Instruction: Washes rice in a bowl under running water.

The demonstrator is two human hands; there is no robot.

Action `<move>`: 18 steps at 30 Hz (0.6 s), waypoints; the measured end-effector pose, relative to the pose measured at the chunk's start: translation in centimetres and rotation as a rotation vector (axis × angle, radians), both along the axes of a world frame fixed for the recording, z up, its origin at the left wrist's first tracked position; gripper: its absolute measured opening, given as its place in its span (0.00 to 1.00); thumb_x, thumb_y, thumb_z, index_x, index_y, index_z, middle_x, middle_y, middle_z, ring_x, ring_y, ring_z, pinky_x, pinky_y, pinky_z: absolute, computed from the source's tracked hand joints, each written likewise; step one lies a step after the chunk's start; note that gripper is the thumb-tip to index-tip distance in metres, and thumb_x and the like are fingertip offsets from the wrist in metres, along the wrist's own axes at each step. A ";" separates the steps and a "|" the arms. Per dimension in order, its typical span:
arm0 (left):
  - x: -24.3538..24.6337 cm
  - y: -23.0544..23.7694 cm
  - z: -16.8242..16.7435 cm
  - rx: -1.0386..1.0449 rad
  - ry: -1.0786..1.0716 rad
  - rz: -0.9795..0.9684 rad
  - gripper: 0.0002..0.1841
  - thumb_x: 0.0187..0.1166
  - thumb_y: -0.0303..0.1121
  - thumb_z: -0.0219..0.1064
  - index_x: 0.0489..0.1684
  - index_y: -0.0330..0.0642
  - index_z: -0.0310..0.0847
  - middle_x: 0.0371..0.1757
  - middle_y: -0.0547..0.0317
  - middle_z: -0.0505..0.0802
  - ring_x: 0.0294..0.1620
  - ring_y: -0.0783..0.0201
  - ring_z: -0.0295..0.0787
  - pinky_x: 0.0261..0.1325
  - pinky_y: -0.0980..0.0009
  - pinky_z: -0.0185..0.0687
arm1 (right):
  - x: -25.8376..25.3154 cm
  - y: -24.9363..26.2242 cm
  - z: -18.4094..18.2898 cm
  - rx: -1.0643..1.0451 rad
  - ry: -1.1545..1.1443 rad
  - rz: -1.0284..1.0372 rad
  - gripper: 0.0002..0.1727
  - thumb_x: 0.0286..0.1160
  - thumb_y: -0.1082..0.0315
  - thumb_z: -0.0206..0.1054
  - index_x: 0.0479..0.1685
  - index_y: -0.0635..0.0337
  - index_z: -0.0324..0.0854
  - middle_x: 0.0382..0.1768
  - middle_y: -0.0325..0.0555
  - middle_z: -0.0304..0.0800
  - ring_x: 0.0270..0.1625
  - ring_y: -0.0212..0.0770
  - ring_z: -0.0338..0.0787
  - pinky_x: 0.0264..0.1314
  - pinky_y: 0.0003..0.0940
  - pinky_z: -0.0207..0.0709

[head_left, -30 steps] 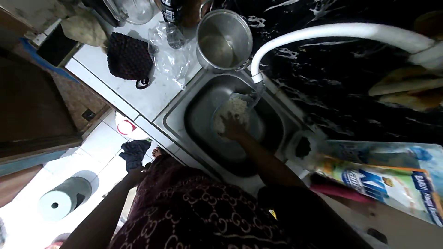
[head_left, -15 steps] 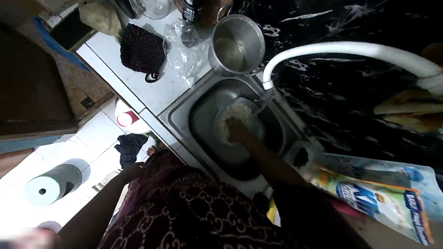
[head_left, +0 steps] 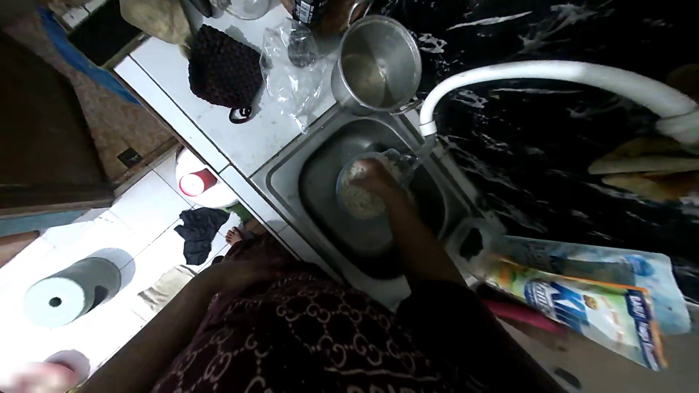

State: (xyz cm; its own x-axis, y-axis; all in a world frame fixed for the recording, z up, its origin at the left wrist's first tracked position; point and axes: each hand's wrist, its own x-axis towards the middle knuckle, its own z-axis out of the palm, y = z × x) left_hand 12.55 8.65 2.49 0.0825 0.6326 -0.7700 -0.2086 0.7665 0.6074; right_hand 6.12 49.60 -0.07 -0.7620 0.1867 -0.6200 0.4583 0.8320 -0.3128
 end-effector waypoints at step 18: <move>0.8 4.9 4.6 0.106 -0.036 -0.029 0.31 0.93 0.52 0.51 0.83 0.36 0.69 0.79 0.36 0.79 0.82 0.41 0.72 0.83 0.40 0.62 | 5.1 -0.4 -2.2 0.196 -0.166 0.172 0.59 0.58 0.50 0.87 0.95 0.45 0.57 0.97 0.66 0.34 0.92 0.83 0.41 0.80 0.89 0.48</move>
State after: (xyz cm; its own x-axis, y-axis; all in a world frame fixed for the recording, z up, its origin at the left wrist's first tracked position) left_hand 13.35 13.60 7.06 0.1278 0.7077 -0.6949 -0.2104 0.7040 0.6783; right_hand 11.26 49.24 -2.25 -0.6844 0.1924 -0.7033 0.3369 0.9389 -0.0710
